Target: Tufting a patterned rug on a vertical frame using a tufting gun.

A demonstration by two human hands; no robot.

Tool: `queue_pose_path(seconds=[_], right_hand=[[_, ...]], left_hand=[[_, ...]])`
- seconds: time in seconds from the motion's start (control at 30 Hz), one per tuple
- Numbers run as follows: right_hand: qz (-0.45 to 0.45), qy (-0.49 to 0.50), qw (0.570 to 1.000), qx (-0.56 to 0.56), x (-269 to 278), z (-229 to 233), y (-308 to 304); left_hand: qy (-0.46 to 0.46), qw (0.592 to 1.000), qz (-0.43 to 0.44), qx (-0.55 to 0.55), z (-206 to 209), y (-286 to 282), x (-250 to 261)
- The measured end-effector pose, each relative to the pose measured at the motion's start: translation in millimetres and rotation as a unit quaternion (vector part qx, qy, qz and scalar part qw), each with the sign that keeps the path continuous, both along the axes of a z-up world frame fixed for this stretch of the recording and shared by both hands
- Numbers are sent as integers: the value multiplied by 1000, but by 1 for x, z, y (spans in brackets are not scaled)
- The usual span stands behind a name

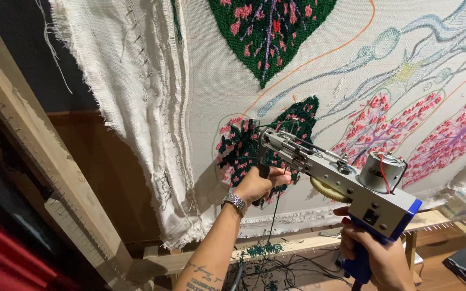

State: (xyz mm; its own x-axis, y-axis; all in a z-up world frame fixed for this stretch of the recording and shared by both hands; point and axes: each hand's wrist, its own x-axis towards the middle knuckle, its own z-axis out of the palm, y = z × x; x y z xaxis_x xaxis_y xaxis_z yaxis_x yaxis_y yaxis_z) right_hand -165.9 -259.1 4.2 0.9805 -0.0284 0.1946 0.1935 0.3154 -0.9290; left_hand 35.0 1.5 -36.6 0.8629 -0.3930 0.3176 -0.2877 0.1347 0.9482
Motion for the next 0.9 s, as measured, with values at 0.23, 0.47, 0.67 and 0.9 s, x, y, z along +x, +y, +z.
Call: queue_pose_path(seconds=[0.23,0.47,0.67,0.9], right_hand=[[-1,-41,999,-13,6,10,21],[-75,-35,994,-71,22,14,63],[-86,-15,991,-97,29,15,81],[-85,-23,990,-109,24,17,74]], left_hand=[[117,976,117,142,73,3,-50],[62,986,146,47,41,15,6],[72,984,164,16,28,25,31],[82,985,149,5,28,21,28]])
